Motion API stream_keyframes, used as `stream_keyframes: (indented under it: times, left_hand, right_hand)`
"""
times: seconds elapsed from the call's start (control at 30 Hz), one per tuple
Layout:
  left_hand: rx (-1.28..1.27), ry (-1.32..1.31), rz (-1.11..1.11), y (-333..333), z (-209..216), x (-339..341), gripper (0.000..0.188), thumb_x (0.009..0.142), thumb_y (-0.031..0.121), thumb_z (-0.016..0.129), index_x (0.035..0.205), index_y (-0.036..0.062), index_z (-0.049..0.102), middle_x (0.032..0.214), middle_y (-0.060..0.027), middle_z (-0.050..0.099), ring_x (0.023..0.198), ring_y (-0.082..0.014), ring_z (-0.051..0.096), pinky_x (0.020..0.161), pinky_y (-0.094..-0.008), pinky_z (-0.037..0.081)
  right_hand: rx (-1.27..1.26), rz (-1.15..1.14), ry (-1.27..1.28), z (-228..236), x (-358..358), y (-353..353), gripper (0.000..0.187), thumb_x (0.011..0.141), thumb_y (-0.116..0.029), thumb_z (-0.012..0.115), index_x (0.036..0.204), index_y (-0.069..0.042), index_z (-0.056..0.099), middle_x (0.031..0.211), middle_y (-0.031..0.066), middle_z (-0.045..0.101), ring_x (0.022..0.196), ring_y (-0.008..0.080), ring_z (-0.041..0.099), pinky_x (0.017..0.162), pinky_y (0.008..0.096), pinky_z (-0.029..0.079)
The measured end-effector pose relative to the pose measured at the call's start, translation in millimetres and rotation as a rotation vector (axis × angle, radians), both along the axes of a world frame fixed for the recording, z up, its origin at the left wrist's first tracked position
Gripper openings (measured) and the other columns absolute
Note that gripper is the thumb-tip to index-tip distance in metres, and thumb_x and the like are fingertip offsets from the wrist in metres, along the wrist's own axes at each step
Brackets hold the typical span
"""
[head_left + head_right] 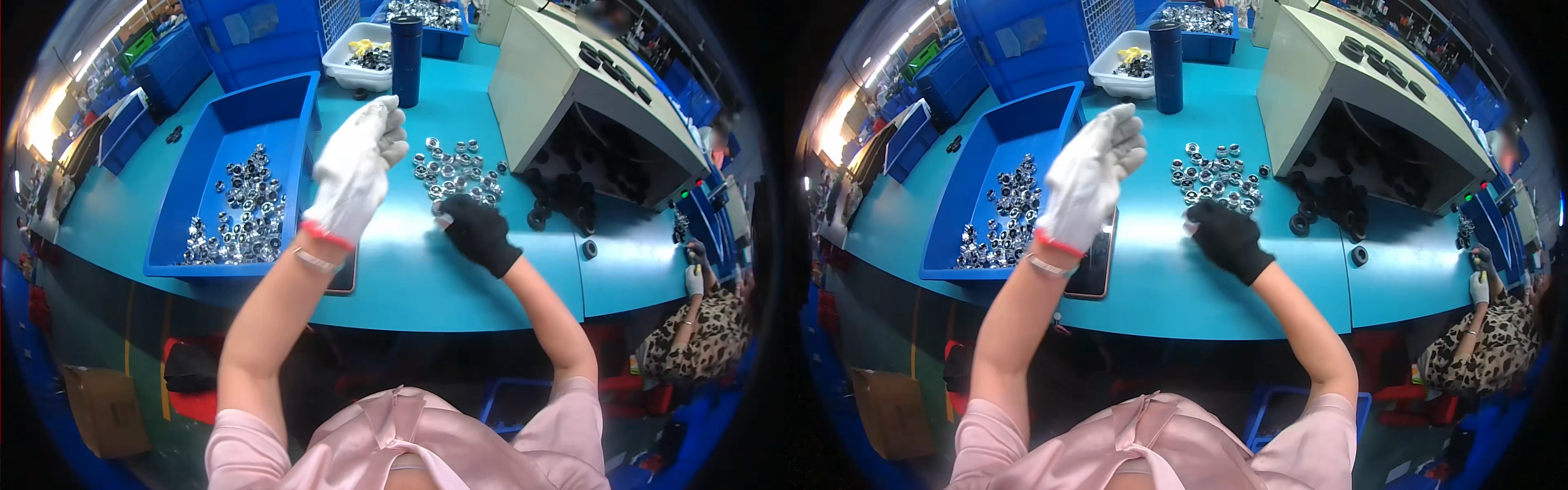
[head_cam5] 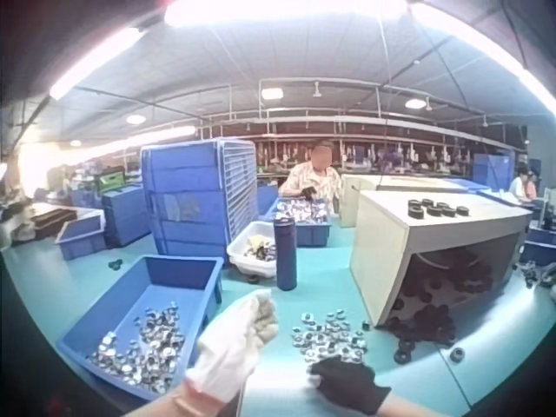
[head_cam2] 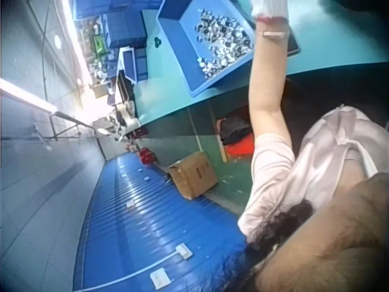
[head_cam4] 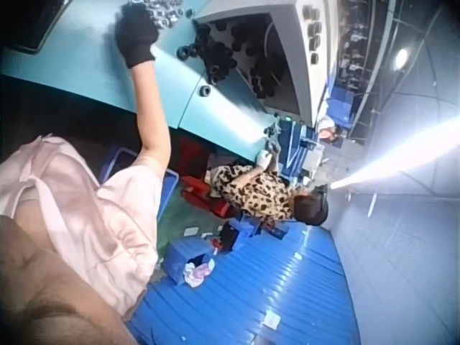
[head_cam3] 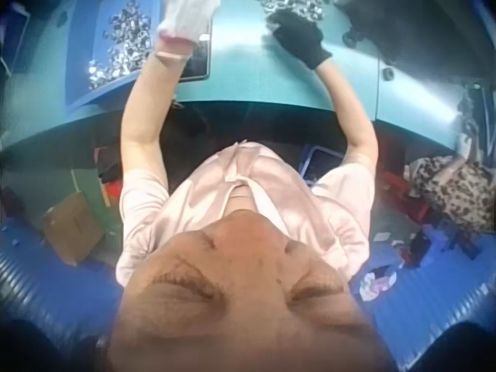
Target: Assembling small gears by inserting center components into black outer rings.
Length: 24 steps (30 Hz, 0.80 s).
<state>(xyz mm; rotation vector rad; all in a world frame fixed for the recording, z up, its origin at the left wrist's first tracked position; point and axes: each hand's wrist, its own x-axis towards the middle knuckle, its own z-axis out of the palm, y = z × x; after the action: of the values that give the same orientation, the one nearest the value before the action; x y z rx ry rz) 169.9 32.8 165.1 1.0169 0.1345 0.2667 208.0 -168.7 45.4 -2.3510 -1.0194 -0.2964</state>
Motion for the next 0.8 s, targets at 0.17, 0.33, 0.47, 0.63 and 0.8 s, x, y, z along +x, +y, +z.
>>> stream_keyframes:
  times: [0.17, 0.33, 0.47, 0.63, 0.8]
  left_hand:
    - [0.672, -0.129, -0.001, 66, 25, -79, 0.035, 0.095, 0.017, 0.058, 0.125, -0.002, 0.055, 0.123, -0.0117, 0.059, 0.111, -0.017, 0.056, 0.098, -0.03, 0.044]
    - [1.285, 0.29, 0.055, 221, -6, -134, 0.05, 0.09, 0.03, 0.06, 0.131, 0.0024, 0.052, 0.133, -0.0158, 0.054, 0.123, -0.0274, 0.052, 0.105, -0.0355, 0.039]
    - [1.865, 0.814, -0.05, 274, -1, -154, 0.065, 0.086, 0.055, 0.047, 0.129, 0.0059, 0.048, 0.128, -0.0209, 0.055, 0.114, -0.0347, 0.055, 0.095, -0.0422, 0.043]
    - [1.969, 0.766, -0.328, 293, -21, -134, 0.081, 0.087, 0.067, 0.039, 0.127, -0.0021, 0.045, 0.11, -0.0242, 0.064, 0.105, -0.0388, 0.061, 0.088, -0.0435, 0.047]
    - [1.982, 0.894, -0.552, 300, -24, -123, 0.09, 0.082, 0.078, 0.037, 0.127, 0.0005, 0.049, 0.108, -0.0236, 0.065, 0.104, -0.0377, 0.062, 0.086, -0.0451, 0.048]
  right_hand:
    - [-0.212, -0.011, 0.013, -16, 0, -1, 0.018, 0.086, -0.026, 0.06, 0.101, -0.018, 0.064, 0.105, 0.0044, 0.061, 0.091, 0.0287, 0.064, 0.073, 0.0429, 0.052]
    - [-0.119, 0.027, 0.014, 34, -3, 34, 0.024, 0.085, -0.026, 0.066, 0.106, -0.015, 0.065, 0.107, 0.0062, 0.063, 0.088, 0.0275, 0.064, 0.073, 0.0394, 0.051]
    - [0.048, 0.418, 0.256, 117, -36, 121, 0.035, 0.086, -0.03, 0.068, 0.111, -0.007, 0.063, 0.104, 0.0109, 0.063, 0.081, 0.0257, 0.066, 0.07, 0.0359, 0.05]
    - [-0.777, 0.562, 0.072, 162, -55, 240, 0.063, 0.08, -0.05, 0.066, 0.126, -0.008, 0.052, 0.115, 0.0145, 0.061, 0.098, 0.0344, 0.062, 0.083, 0.0429, 0.049]
    - [-1.557, 0.601, 0.139, 138, -42, 303, 0.092, 0.061, -0.059, 0.076, 0.13, -0.004, 0.048, 0.111, 0.0188, 0.064, 0.104, 0.0334, 0.062, 0.087, 0.0409, 0.05]
